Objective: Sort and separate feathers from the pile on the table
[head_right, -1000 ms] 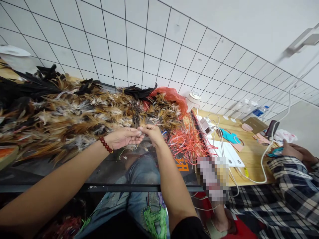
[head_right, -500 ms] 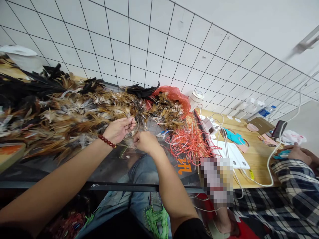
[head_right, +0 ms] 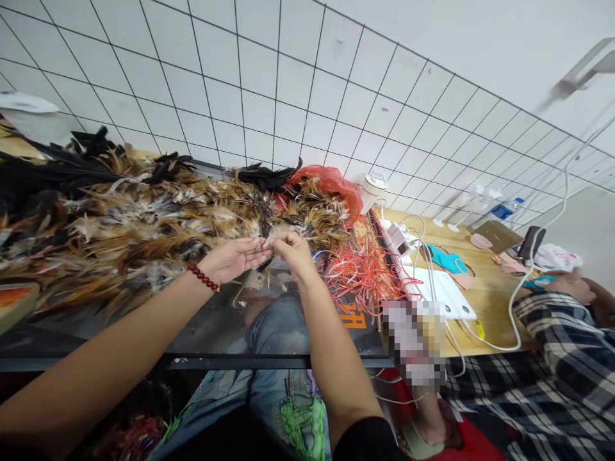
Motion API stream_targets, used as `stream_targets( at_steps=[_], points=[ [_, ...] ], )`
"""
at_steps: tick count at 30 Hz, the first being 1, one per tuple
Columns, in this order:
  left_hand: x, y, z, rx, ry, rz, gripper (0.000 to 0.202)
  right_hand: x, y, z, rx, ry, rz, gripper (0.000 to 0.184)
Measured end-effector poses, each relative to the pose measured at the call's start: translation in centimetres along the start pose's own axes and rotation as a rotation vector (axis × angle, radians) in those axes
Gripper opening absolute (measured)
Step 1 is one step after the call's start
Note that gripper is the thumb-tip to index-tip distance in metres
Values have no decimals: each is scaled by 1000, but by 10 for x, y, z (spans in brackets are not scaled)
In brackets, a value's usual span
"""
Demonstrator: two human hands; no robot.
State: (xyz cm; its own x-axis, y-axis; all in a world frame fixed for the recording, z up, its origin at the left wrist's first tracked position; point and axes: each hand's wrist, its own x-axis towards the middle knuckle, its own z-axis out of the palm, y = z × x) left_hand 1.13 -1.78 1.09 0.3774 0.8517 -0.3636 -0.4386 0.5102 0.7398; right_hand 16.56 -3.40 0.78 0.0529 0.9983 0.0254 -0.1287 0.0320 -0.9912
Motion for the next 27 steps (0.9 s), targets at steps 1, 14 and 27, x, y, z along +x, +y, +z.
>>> stream_targets(
  at_steps=[1,14,27],
  points=[
    [0,-1,0,6,-14,-20,13,0,1,1,-19,4,-34,27],
    [-3,-1,-4,458,-161,51,16,5,2,-8,-344,-94,-163,30],
    [2,-4,-3,159,43,203,4,-23,-32,-30,-1443,-367,90,7]
  ],
)
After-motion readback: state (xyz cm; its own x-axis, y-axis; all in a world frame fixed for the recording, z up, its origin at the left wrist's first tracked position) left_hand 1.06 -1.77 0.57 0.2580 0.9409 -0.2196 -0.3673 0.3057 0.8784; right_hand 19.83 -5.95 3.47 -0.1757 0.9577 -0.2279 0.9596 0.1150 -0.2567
